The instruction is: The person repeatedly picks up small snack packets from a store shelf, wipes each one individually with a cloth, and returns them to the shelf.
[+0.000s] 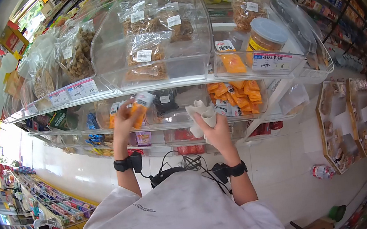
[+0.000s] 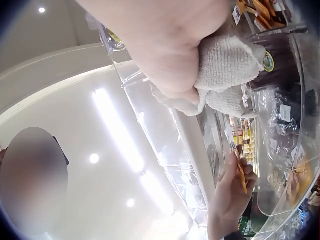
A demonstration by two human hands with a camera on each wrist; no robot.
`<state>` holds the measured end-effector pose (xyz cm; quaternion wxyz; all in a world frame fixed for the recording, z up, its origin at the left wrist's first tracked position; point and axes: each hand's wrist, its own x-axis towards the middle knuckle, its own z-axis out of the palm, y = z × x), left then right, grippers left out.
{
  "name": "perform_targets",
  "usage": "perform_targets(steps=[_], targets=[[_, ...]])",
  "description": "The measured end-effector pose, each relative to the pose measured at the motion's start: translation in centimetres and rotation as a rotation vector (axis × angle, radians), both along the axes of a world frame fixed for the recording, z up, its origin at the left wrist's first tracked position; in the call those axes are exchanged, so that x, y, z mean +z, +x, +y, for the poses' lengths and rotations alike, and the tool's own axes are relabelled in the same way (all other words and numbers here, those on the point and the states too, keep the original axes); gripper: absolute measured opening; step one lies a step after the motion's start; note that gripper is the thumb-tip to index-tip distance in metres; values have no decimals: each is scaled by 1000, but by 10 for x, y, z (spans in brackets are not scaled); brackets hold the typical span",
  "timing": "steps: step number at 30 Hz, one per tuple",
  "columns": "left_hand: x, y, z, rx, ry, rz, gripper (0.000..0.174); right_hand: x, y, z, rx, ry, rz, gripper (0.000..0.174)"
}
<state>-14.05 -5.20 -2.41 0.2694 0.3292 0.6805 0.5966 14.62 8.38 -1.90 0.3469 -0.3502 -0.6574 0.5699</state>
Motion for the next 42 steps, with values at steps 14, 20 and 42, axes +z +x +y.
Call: perform_targets(steps=[14,20,42], targets=[[-130,-101,-31,558,-328,910,36,0,41,5,-99,-24,59,29],[-108,-95,-24,684,-32,814,20,-7,60,8,-183,-33,110,30],[-129,-86,-4,537,-847,1047,31,-5,70,6,-207,12,90,30]])
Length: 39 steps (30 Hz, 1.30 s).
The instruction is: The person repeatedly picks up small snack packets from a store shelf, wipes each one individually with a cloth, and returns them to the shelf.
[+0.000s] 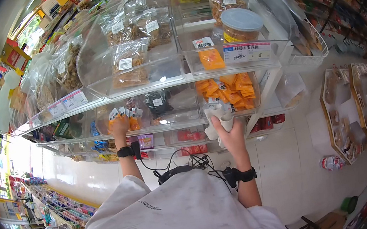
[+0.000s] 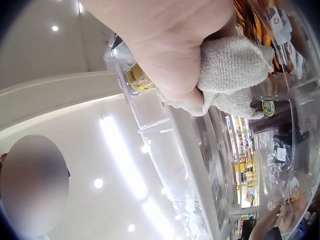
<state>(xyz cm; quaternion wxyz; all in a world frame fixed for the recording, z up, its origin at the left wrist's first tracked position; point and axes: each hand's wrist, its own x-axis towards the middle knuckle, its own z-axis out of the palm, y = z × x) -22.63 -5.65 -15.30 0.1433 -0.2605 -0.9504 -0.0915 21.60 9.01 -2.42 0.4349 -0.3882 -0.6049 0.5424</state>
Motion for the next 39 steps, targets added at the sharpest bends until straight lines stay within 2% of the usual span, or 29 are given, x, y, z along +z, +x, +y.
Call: perform_targets(steps=[2,4,5,7,8,11,13,15,18,20,24,26,29,33,36,39], targets=[[9,0,16,-3,18,28,30,2,11,5,-65,-20,15,32],[53,19,26,-281,262,-209,27,5,25,10,-159,-88,42,35],[79,32,29,-415,378,-337,26,3,33,13,-219,-151,153,37],[116,68,45,-658,491,-778,25,-8,47,23,-325,-260,380,43],[132,89,53,-768,541,-1001,25,-16,58,27,-295,-304,463,54],[177,164,80,-884,261,-942,23,-15,78,28,-392,-351,506,54],[184,204,102,-1039,323,-955,20,-18,84,27,-419,-339,507,55],[173,234,128,-1194,344,-847,20,-18,89,24,-423,-330,502,55],[147,275,167,-1250,408,-786,16,-14,94,16,-411,-328,490,52],[125,294,193,-1192,382,-550,19,-17,101,12,-407,-338,491,49],[65,297,237,-1062,326,-257,27,-15,115,2,-417,-297,530,47],[23,286,256,-1044,297,-265,23,-16,123,-2,-451,-297,538,46],[16,282,258,-1055,276,-287,18,-17,136,-7,-455,-314,547,47],[36,283,251,-1033,218,-325,12,-30,140,-6,-470,-349,571,49],[51,287,245,-1038,282,-114,12,-36,134,-1,-439,-365,553,50],[78,296,229,-1006,480,-155,9,-35,121,2,-391,-447,556,49]])
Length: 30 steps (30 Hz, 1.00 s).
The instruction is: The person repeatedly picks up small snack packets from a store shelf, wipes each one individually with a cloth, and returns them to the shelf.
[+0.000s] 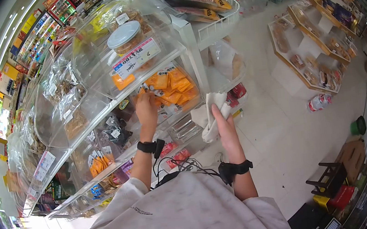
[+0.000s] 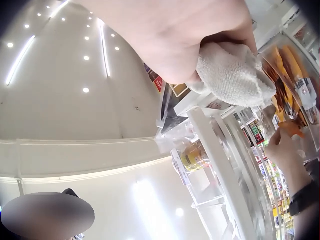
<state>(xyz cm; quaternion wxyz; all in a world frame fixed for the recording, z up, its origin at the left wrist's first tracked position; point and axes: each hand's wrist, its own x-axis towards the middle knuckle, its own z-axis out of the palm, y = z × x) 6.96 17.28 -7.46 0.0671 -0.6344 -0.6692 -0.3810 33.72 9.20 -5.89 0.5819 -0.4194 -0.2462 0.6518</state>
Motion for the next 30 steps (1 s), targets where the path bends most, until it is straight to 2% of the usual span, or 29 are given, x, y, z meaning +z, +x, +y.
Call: perform_targets(steps=[2,3,6,7,9,12,15,18,19,23,26,29,30], targets=[[30,15,-24,-130,36,-104,11,5,-12,1,33,-87,61,49],[43,21,-38,-193,52,-160,12,-10,-15,7,125,-108,121,49],[74,29,-79,-644,-113,-102,9,-16,-41,11,331,-183,386,45],[76,30,-85,-700,-116,-104,11,-11,-47,9,405,-225,479,40],[76,30,-96,-810,-121,-110,17,-12,-63,4,375,-136,353,37],[67,7,-100,-857,-130,-243,24,-7,-83,-1,315,-50,230,37],[75,-3,-117,-345,-76,-535,27,-2,-97,-2,290,78,-2,36],[72,-24,-119,-354,-232,-1045,33,12,-105,-7,368,228,-283,33],[72,-28,-121,-389,-269,-1078,32,23,-111,-14,409,266,-336,32],[73,-32,-129,-290,-325,-1291,24,24,-131,-27,651,368,-493,38],[64,-34,-132,-256,-187,-1376,26,29,-134,-26,596,327,-520,36],[54,-49,-134,-217,-135,-1280,26,13,-126,-3,325,227,-320,37],[57,-48,-134,-245,-158,-1255,26,18,-128,0,316,245,-329,37]])
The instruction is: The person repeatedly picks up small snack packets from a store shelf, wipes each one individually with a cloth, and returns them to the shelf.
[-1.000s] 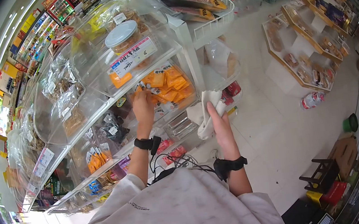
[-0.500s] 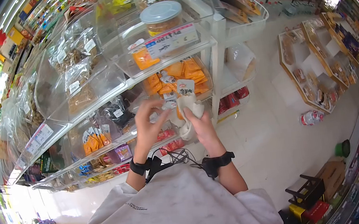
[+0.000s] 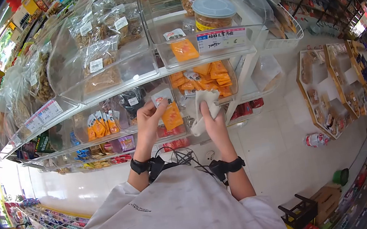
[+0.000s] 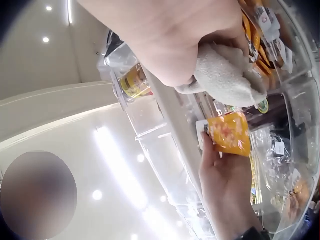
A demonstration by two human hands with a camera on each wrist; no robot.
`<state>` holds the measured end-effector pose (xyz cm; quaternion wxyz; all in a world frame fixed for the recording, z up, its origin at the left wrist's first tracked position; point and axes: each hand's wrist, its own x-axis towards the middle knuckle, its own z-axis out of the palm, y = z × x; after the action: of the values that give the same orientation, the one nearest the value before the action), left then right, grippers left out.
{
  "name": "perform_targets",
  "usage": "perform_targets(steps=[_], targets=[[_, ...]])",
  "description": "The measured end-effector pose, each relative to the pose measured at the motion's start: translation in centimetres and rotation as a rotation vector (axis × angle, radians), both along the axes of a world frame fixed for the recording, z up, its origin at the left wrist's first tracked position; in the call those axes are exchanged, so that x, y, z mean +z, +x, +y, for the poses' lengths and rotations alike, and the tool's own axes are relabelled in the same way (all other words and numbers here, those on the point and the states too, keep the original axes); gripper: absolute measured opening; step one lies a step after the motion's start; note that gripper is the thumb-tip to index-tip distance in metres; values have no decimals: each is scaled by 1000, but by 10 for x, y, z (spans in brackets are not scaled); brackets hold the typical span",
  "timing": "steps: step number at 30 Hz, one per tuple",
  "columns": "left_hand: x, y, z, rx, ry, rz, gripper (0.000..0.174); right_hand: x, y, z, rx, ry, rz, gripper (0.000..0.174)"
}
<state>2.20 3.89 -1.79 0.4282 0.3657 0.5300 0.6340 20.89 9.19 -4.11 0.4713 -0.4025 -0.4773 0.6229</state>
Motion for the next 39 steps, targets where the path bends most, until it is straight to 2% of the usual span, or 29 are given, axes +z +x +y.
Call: perform_targets(steps=[2,3,6,7,10,12,16,18,20,23,26,28,33,37,39], targets=[[7,6,1,-72,1,47,26,12,-6,0,-17,39,-10,37],[6,6,1,-191,-52,237,22,25,-9,-6,24,27,-60,36],[6,24,1,-148,-34,301,18,23,-21,-3,-7,36,-12,34],[2,23,2,-171,-43,281,21,27,-21,-2,-24,-10,40,32],[2,29,2,-180,-63,247,32,28,-22,-3,-139,106,-37,30],[16,35,0,-192,4,122,40,33,-18,-3,-237,90,4,29],[37,31,-1,-212,35,40,59,37,-16,6,-287,-35,257,29],[20,28,6,-101,165,215,50,32,-18,-1,-180,74,122,29],[26,28,6,12,173,281,46,36,-21,1,-122,145,28,29],[37,33,2,143,317,777,47,41,-14,1,-143,159,-82,30],[29,42,3,144,401,791,46,35,-22,2,-208,193,-140,31],[31,43,3,122,354,803,43,43,-23,-1,-218,223,-137,32],[44,39,3,162,338,846,41,61,-26,-19,-51,144,-76,40],[49,38,0,83,253,687,37,57,-31,-17,-10,83,-23,45],[46,33,-5,-41,235,581,33,49,-27,-11,-33,74,19,45]])
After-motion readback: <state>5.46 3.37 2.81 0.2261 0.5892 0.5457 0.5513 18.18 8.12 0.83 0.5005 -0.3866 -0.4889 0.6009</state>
